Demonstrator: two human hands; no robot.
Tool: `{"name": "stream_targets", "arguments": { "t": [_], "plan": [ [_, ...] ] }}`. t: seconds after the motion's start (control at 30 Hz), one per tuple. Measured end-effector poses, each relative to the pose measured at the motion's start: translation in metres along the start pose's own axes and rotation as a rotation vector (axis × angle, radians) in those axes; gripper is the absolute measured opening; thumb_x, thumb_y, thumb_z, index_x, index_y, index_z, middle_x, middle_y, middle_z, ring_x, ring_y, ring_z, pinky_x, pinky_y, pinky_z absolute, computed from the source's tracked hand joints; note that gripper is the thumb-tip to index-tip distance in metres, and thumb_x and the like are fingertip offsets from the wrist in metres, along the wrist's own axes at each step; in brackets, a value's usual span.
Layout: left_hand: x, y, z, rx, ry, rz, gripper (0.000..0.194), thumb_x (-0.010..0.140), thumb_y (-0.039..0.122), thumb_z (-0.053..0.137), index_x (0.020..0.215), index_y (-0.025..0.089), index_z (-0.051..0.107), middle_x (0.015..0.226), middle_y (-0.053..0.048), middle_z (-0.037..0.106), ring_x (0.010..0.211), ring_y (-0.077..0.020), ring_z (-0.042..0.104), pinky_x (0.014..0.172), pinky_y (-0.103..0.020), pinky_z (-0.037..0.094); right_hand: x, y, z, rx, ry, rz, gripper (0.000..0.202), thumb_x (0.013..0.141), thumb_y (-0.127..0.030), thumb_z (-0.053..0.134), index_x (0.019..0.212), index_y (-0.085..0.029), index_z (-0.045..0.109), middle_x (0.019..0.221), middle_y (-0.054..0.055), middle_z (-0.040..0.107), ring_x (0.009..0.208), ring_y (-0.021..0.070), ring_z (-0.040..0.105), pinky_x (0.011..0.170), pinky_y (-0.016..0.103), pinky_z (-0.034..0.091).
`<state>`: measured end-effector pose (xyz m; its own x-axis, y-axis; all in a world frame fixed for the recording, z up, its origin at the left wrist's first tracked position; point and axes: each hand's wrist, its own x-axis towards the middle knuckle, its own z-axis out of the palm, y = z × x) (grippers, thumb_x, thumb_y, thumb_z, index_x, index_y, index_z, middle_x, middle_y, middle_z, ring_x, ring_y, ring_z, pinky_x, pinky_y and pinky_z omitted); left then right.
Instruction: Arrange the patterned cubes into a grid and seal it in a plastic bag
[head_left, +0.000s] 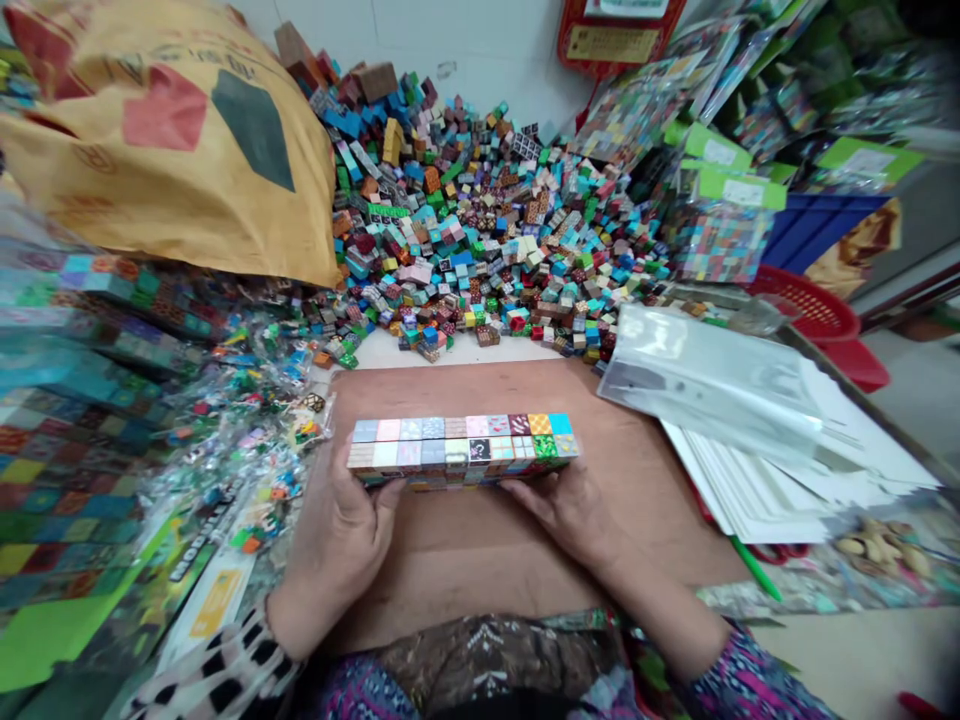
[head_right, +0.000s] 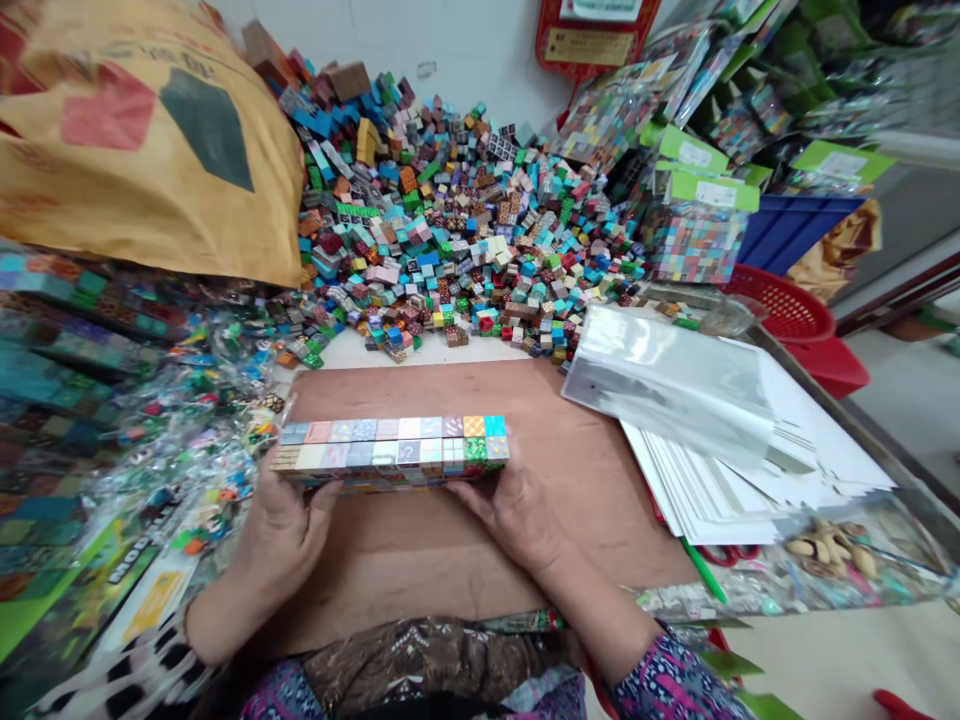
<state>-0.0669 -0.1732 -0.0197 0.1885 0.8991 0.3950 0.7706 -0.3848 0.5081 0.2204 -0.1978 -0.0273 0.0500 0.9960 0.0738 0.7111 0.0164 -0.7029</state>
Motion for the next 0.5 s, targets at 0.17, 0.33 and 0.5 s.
{"name": "stream_targets", "arguments": {
  "t": [0.17,0.33,0.5],
  "plan": [
    [-0.007,-0.003,0.002,-0.048,-0.036,-0.029,0.08,0.095,0.039,0.053,0.154,0.022,0.002,0.14,-0.02,0.051,0.126,-0.0347,0.056,0.103,-0.059,0.048,-0.002,0.005,-0.008,0.003,-0.038,-0.067,0.079,0.088,-0.057,0.057,0.147,-0.019,0.023,0.12,0.02,0.067,0.112,0.0381,0.065,0.095,0.055,0.053],
    [0.005,0.001,-0.013,-0.096,0.079,0.056,0.093,0.09,0.049,0.062,0.156,0.026,0.001,0.144,-0.021,0.046,0.128,-0.0337,0.055,0.102,-0.057,0.05,-0.002,0.015,-0.041,-0.12,0.114,-0.352,0.092,0.09,-0.056,0.059,0.155,-0.026,0.0,0.147,0.02,0.045,0.133,0.0368,0.05,0.107,0.056,0.045],
    [0.048,0.024,-0.052,0.146,0.08,0.372,0.095,0.082,0.065,0.063,0.156,0.026,0.018,0.145,-0.019,0.049,0.14,-0.0391,0.041,0.114,-0.063,0.034,0.02,-0.029,-0.082,-0.356,0.202,-0.733,0.088,0.087,-0.066,0.058,0.155,-0.02,0.022,0.145,0.02,0.047,0.134,0.0373,0.046,0.109,0.058,0.041]
  ]
}}
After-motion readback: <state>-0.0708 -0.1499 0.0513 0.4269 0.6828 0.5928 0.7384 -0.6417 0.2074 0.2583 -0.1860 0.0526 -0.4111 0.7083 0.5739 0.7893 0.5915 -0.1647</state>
